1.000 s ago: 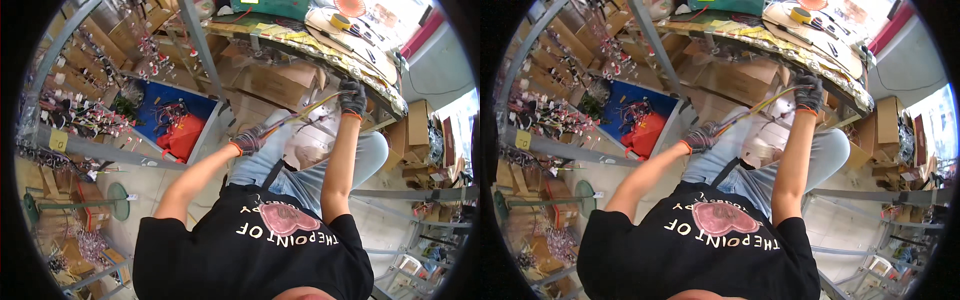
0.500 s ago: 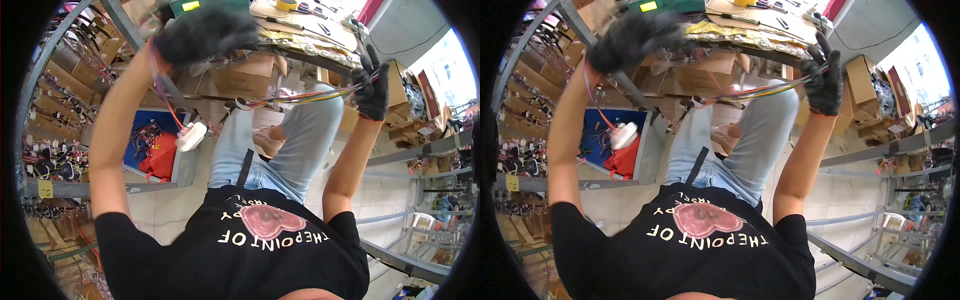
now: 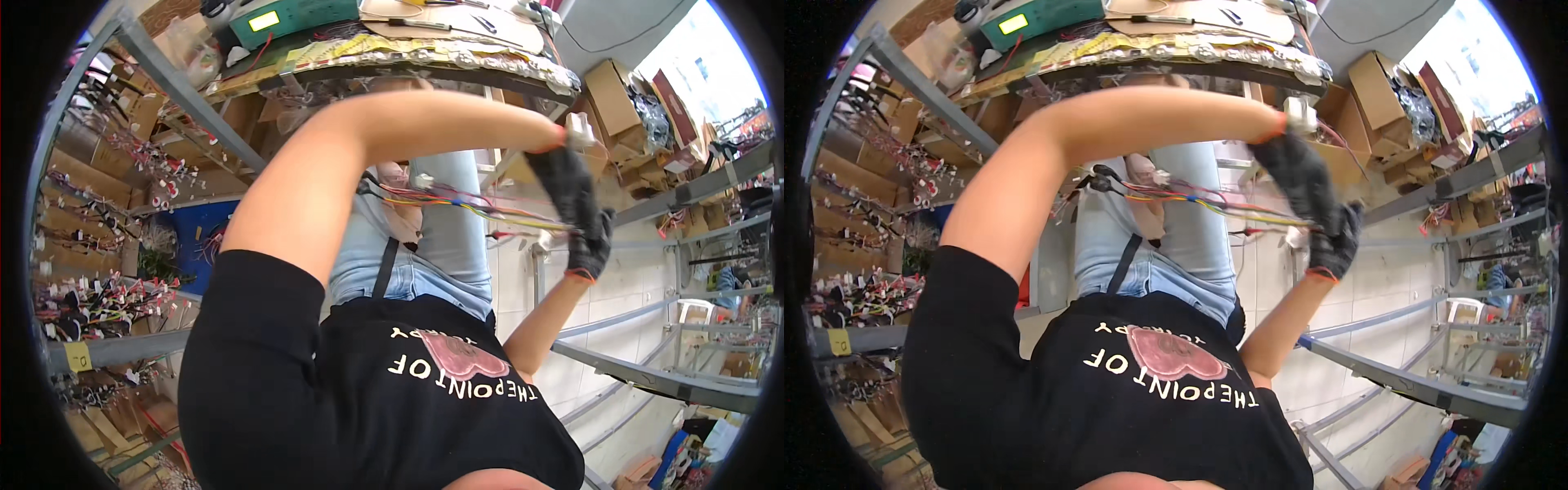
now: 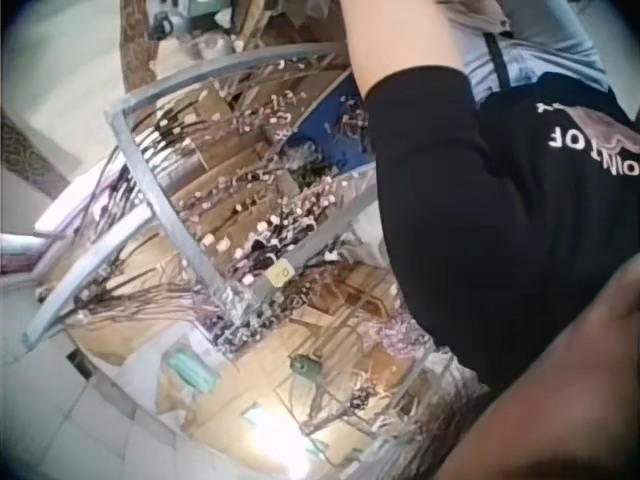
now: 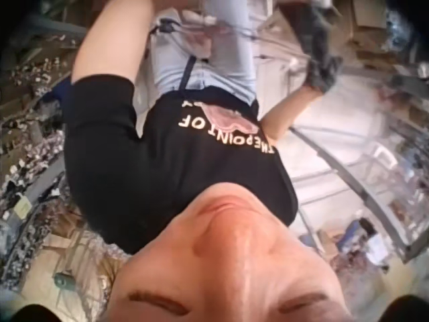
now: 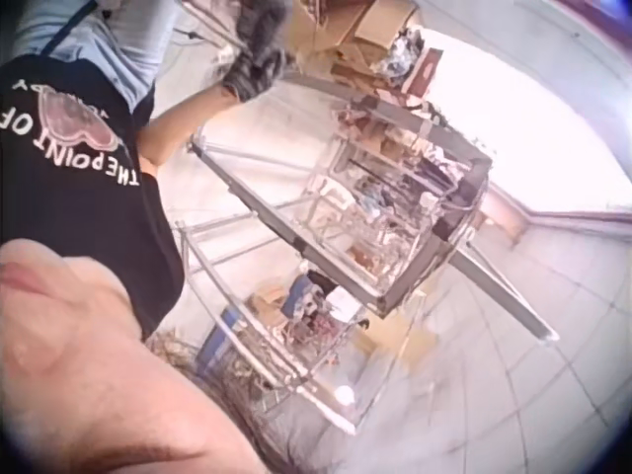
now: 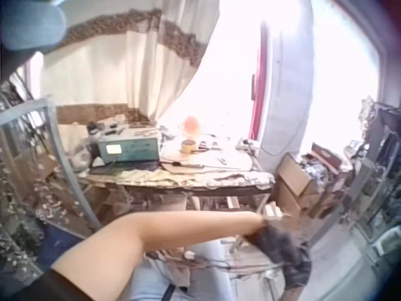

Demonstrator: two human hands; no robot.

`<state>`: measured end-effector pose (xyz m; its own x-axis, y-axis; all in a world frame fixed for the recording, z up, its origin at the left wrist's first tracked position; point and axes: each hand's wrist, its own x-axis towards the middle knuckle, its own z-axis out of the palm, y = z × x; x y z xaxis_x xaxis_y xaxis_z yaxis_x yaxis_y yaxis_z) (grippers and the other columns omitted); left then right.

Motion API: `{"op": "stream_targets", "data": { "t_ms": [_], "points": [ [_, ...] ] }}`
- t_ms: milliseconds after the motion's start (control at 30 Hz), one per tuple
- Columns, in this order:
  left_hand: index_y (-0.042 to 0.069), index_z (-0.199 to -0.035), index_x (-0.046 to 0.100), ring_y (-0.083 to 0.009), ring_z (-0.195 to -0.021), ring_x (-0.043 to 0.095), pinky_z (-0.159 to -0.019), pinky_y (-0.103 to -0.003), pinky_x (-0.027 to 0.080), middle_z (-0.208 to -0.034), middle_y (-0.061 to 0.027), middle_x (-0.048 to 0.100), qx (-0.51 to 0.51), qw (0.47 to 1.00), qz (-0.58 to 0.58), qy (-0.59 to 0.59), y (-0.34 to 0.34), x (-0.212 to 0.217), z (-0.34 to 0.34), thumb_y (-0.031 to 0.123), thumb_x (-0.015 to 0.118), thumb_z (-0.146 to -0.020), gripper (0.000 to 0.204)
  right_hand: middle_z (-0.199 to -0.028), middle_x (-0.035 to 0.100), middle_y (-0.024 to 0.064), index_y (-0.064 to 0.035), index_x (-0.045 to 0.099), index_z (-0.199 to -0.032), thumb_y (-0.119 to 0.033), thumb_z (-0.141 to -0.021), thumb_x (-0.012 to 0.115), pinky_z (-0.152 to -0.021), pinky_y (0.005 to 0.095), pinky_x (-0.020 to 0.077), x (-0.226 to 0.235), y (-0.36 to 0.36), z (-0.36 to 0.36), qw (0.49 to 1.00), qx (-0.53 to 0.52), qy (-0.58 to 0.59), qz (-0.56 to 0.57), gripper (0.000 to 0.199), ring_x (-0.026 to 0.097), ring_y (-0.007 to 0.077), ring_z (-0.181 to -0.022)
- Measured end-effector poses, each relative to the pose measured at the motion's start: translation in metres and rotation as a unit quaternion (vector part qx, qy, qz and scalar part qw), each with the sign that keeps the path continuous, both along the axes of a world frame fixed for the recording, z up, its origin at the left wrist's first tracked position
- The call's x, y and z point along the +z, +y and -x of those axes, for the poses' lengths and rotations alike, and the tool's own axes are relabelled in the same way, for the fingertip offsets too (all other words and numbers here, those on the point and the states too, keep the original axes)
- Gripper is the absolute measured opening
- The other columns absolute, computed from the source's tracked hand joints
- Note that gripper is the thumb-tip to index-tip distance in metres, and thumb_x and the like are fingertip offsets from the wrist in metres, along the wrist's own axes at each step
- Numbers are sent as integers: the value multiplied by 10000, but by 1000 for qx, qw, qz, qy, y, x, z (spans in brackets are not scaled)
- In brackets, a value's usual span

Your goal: Connecting wires into terminal blocks on an assembly board to create a wiring harness.

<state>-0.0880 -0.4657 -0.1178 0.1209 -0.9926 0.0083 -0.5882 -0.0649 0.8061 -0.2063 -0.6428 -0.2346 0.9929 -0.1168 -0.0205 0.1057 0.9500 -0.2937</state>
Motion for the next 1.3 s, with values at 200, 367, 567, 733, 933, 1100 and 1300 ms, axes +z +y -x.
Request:
{"op": "stream_targets", "data": {
  "t_ms": [200, 367, 567, 733, 933, 1100, 1300],
  "points": [
    [42, -1070, 519, -262, -934, 543, -844, -359, 423, -993, -97, 569, 360, 888, 132, -256, 121, -111, 99, 300, 681, -686, 490, -650, 519, 36, -40, 588, -812, -87, -869, 473, -668, 328, 445, -5, -95, 25, 990, -14, -127, -54, 137, 507, 151, -612],
    [19, -1112, 456, -302, -878, 540, -795, -385, 433, -1029, -150, 513, 500, 746, 97, -428, 133, -181, 158, 462, 707, -625, 705, -758, 594, 96, 31, 575, -947, -60, -843, 492, -736, 360, 464, 38, -52, 5, 986, 80, -84, -120, 160, 572, 190, -683],
    [54, -1027, 507, -360, -715, 582, -675, -425, 468, -753, -177, 582, 569, 821, -55, -12, 156, -202, 152, 504, 670, -660, 604, -984, 581, 143, 44, 511, -1094, -285, -855, 539, -876, 372, 406, 37, -81, 20, 989, -64, -129, 22, 407, 537, 238, -906],
    [132, -807, 576, -230, -640, 555, -591, -381, 396, -635, -45, 546, 403, 786, -179, -433, 216, -63, 139, 203, 610, -691, 140, -1024, 570, 204, 14, 454, -1216, -425, -790, 568, -899, 397, 397, -40, -88, 19, 806, 148, 104, 563, 622, 545, 305, -970],
    [166, -909, 602, -228, -835, 567, -804, -414, 393, -785, -48, 588, 333, 762, -279, -481, 313, -65, 163, 189, 521, -732, 196, -816, 599, 232, -26, 509, -1136, -339, -692, 708, -783, 418, 446, 31, 177, 27, 549, 16, -169, 818, 579, 581, 378, -824],
    [87, -1325, 354, -366, -1272, 253, -1043, -481, 203, -1347, -191, 306, 716, 503, -190, -445, 299, -192, 202, 199, 568, -749, 624, -1009, 560, 249, -60, 529, -1048, -334, -777, 601, -765, 445, 442, -53, 285, -10, 255, 378, -251, 854, 392, 565, 373, -890],
    [11, -1315, 333, -344, -1189, 372, -1033, -396, 251, -1331, -194, 355, 874, 474, 0, 109, 286, -310, 271, 346, 516, -835, 614, -881, 610, 214, -34, 487, -1086, -357, -806, 550, -707, 445, 463, -82, 330, 1, 233, 301, -384, 841, 432, 594, 373, -812]
  ]
}}
